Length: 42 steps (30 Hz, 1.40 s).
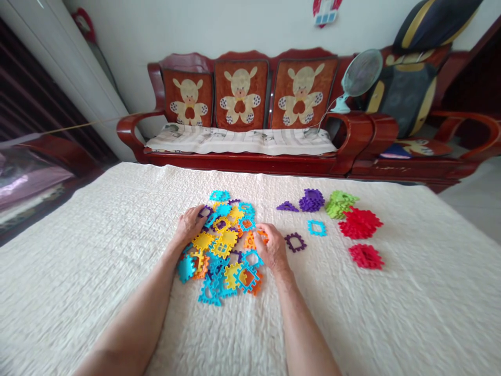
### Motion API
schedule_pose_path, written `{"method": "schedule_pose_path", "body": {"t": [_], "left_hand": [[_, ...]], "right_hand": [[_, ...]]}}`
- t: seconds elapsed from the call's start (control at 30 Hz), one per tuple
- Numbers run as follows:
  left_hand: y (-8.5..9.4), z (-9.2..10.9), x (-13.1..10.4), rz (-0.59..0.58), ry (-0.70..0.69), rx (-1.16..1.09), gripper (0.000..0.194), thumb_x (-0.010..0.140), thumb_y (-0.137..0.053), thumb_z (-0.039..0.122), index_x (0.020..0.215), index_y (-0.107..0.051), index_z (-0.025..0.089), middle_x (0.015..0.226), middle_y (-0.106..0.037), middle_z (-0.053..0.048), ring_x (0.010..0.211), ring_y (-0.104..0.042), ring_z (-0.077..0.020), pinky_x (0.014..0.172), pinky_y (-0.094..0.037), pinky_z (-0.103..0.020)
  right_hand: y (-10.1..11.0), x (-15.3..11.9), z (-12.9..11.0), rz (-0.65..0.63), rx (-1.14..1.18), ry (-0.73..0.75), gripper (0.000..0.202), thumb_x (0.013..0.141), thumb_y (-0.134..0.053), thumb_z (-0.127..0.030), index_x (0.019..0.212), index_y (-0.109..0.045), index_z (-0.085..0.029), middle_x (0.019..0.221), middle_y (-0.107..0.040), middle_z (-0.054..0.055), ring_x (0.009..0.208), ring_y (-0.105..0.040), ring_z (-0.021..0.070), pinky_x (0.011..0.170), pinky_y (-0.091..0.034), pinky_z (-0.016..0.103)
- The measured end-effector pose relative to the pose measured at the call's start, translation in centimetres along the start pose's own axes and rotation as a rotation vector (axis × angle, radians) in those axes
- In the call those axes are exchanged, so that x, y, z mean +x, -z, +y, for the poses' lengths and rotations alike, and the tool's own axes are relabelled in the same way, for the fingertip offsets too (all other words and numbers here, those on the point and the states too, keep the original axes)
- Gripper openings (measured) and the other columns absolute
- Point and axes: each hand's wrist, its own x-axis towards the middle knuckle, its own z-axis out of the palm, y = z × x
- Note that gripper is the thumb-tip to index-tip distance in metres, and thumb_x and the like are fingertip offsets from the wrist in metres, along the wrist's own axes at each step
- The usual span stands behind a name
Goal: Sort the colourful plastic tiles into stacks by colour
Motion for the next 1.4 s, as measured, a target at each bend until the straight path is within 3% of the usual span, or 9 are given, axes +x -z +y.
{"method": "schedule_pose_path", "body": {"t": [0.23, 0.4, 0.57, 0.77, 0.9, 1.0, 1.17, 1.27, 1.4], "left_hand": [[0.0, 0.4, 0.3, 0.031, 0.052, -0.252, 0.056, 0.082, -0.059, 0.031, 0.136, -0.056, 0.017, 0.1, -0.071, -0.008, 0.095, -0.065, -0.0214, 0.093, -0.05, -0.036], [0.7, -0.1, 0.6, 0.178, 0.288, -0.513, 0.056, 0.079, -0.06, 0.038, 0.131, -0.061, 0.016, 0.082, -0.068, -0.002, 0.075, -0.063, -0.0157, 0.076, -0.05, -0.03], [1.4, -0.6, 1.3, 0.113, 0.415, -0.786, 0.057, 0.069, -0.067, 0.046, 0.117, -0.069, 0.015, 0.077, -0.069, -0.004, 0.068, -0.063, -0.0153, 0.063, -0.049, -0.027], [1.7, 1.1, 1.2, 0.018, 0.369, -0.872, 0.07, 0.061, -0.072, 0.058, 0.115, -0.071, 0.013, 0.084, -0.073, -0.007, 0.065, -0.064, -0.0155, 0.065, -0.053, -0.03], [1.7, 2.4, 1.1, -0.09, 0.182, -0.811, 0.064, 0.067, -0.071, 0.062, 0.11, -0.074, 0.015, 0.086, -0.075, -0.008, 0.079, -0.068, -0.0199, 0.076, -0.055, -0.033], [1.7, 2.3, 1.3, -0.033, 0.117, -0.679, 0.058, 0.077, -0.06, 0.063, 0.108, -0.075, 0.016, 0.097, -0.076, -0.01, 0.093, -0.069, -0.0212, 0.085, -0.053, -0.032], [3.3, 0.3, 1.4, -0.021, 0.207, -0.473, 0.038, 0.07, -0.066, 0.048, 0.09, -0.079, 0.019, 0.072, -0.073, -0.004, 0.067, -0.063, -0.0171, 0.066, -0.048, -0.028], [4.7, -0.2, 1.1, -0.207, 0.172, -0.355, 0.022, 0.058, -0.076, 0.037, 0.075, -0.079, 0.024, 0.061, -0.068, 0.002, 0.058, -0.058, -0.0138, 0.057, -0.041, -0.024], [5.5, 0.2, 0.9, -0.474, 0.058, -0.095, 0.016, 0.065, -0.069, 0.035, 0.076, -0.078, 0.027, 0.059, -0.065, 0.004, 0.054, -0.055, -0.0106, 0.052, -0.033, -0.022]], "right_hand": [[0.1, 0.0, -0.1, -0.011, 0.004, -0.002, 0.025, 0.088, -0.053, -0.038, 0.099, -0.068, -0.021, 0.099, -0.074, 0.008, 0.092, -0.07, 0.0234, 0.084, -0.056, 0.036], [0.1, 0.0, 0.0, -0.016, 0.01, 0.006, 0.024, 0.089, -0.054, -0.037, 0.099, -0.068, -0.021, 0.099, -0.074, 0.008, 0.092, -0.07, 0.0231, 0.084, -0.056, 0.036], [0.1, 0.1, 0.4, -0.022, 0.023, 0.004, 0.023, 0.089, -0.054, -0.038, 0.099, -0.068, -0.023, 0.1, -0.075, 0.008, 0.095, -0.07, 0.0234, 0.084, -0.057, 0.036], [0.2, 0.1, 0.3, -0.002, 0.022, 0.01, 0.023, 0.089, -0.054, -0.038, 0.099, -0.068, -0.022, 0.099, -0.075, 0.007, 0.092, -0.07, 0.0231, 0.085, -0.056, 0.036], [0.2, 0.1, 0.0, 0.014, 0.024, 0.01, 0.024, 0.089, -0.053, -0.039, 0.098, -0.068, -0.023, 0.098, -0.075, 0.007, 0.09, -0.071, 0.0232, 0.084, -0.056, 0.036], [0.2, 0.2, 0.1, 0.009, 0.03, 0.011, 0.024, 0.089, -0.053, -0.039, 0.097, -0.068, -0.022, 0.097, -0.075, 0.008, 0.09, -0.071, 0.0235, 0.084, -0.056, 0.037], [0.1, 0.2, 0.3, 0.0, 0.036, -0.001, 0.025, 0.089, -0.054, -0.04, 0.098, -0.069, -0.022, 0.098, -0.075, 0.008, 0.091, -0.071, 0.0234, 0.084, -0.056, 0.036], [0.1, 0.3, 0.4, -0.002, 0.028, -0.004, 0.025, 0.089, -0.054, -0.041, 0.097, -0.07, -0.023, 0.097, -0.076, 0.007, 0.09, -0.071, 0.0235, 0.085, -0.056, 0.037], [0.1, 0.3, 0.4, -0.006, 0.019, -0.017, 0.025, 0.088, -0.054, -0.041, 0.097, -0.07, -0.023, 0.096, -0.076, 0.006, 0.09, -0.071, 0.023, 0.086, -0.056, 0.036]]}}
